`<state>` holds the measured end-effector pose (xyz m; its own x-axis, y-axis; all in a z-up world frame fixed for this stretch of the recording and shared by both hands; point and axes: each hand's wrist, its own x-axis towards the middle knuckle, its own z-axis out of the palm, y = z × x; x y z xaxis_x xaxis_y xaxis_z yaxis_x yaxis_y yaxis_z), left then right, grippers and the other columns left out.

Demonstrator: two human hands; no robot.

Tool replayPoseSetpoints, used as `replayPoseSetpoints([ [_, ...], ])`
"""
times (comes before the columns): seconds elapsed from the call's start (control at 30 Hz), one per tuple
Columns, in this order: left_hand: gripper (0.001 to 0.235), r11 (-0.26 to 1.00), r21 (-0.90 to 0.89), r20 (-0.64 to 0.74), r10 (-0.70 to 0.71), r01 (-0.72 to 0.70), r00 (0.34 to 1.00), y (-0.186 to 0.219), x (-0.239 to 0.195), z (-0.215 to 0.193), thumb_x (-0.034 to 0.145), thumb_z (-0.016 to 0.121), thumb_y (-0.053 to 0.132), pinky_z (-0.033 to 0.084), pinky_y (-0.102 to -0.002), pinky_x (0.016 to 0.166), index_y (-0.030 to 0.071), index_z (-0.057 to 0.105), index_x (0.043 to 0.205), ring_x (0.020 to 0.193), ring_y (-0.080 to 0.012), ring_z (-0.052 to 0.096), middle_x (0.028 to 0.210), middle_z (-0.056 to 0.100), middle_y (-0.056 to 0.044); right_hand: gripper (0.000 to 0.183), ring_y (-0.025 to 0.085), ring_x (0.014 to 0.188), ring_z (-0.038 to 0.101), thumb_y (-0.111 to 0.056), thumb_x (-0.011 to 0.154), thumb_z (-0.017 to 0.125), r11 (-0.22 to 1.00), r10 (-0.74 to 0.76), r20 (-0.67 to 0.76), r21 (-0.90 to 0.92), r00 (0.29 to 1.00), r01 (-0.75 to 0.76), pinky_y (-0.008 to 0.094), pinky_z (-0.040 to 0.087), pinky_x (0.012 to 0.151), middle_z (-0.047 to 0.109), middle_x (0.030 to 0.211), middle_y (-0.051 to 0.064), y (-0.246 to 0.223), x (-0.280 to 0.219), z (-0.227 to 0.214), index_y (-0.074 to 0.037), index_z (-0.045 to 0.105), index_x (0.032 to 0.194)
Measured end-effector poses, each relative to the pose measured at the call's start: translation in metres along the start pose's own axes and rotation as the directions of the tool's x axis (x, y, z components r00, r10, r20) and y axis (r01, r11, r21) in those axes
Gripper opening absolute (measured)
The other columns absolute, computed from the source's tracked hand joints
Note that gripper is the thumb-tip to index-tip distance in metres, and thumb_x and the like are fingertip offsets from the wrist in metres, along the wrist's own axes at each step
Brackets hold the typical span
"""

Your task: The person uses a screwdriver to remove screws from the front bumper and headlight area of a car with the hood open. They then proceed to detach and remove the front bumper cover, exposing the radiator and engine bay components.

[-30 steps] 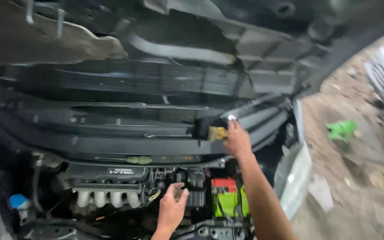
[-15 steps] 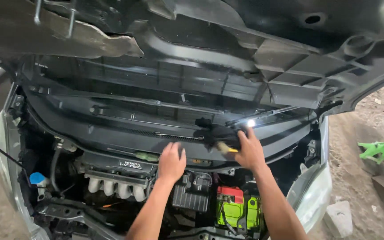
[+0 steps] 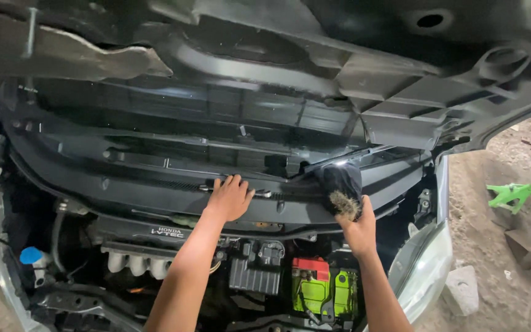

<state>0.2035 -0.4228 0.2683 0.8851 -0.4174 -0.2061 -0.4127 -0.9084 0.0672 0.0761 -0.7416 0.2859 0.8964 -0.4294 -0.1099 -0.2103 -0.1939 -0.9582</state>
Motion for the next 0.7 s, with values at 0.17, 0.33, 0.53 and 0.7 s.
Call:
replayPoseSetpoints([
  [0.17, 0.044, 0.981, 0.137, -0.415, 0.180, -0.134, 0.892, -0.016, 0.010, 0.048, 0.102, 0.050, 0.049, 0.048, -0.052, 0.089, 0.007, 0.061, 0.111, 0.108, -0.0335, 0.059, 0.109, 0.057, -0.013, 0.046, 0.043, 0.090, 0.067, -0.017, 0.070, 0.082, 0.977, -0.096, -0.056, -0.198, 0.994, 0.083, 0.050, 0.048, 0.079, 0.067, 0.089, 0.021, 0.028, 0.019, 0.013, -0.012, 0.059, 0.109],
  [0.33, 0.028, 0.933, 0.336, -0.588, 0.315, -0.130, 0.745, -0.018, 0.021, 0.068, 0.099, 0.058, 0.039, 0.051, -0.041, 0.078, 0.011, 0.056, 0.096, 0.094, -0.0276, 0.061, 0.094, 0.055, -0.008, 0.046, 0.047, 0.091, 0.068, -0.019, 0.068, 0.084, 0.948, -0.179, 0.083, -0.252, 0.980, 0.195, 0.053, 0.049, 0.077, 0.068, 0.088, 0.025, 0.003, -0.007, 0.029, -0.009, 0.058, 0.104],
  [0.53, 0.027, 0.997, -0.005, -0.768, 0.044, -0.075, 0.639, 0.059, -0.050, 0.045, 0.101, 0.057, 0.039, 0.052, -0.039, 0.056, 0.015, 0.056, 0.086, 0.070, -0.0281, 0.064, 0.080, 0.055, -0.004, 0.047, 0.049, 0.082, 0.066, -0.008, 0.062, 0.079, 0.948, -0.191, 0.148, -0.228, 0.970, 0.222, 0.054, 0.047, 0.072, 0.064, 0.083, 0.028, 0.011, -0.047, 0.030, -0.006, 0.058, 0.104],
  [0.7, 0.043, 0.376, -0.918, -0.318, -0.501, -0.129, 0.805, 0.134, -0.114, 0.068, 0.109, 0.048, 0.036, 0.051, -0.055, 0.069, 0.001, 0.059, 0.086, 0.087, -0.0530, 0.066, 0.079, 0.066, -0.025, 0.045, 0.026, 0.071, 0.063, -0.005, 0.068, 0.081, 0.991, -0.075, 0.050, 0.110, 0.996, 0.070, 0.042, 0.052, 0.066, 0.068, 0.084, 0.016, -0.007, -0.116, 0.042, -0.009, 0.065, 0.110],
])
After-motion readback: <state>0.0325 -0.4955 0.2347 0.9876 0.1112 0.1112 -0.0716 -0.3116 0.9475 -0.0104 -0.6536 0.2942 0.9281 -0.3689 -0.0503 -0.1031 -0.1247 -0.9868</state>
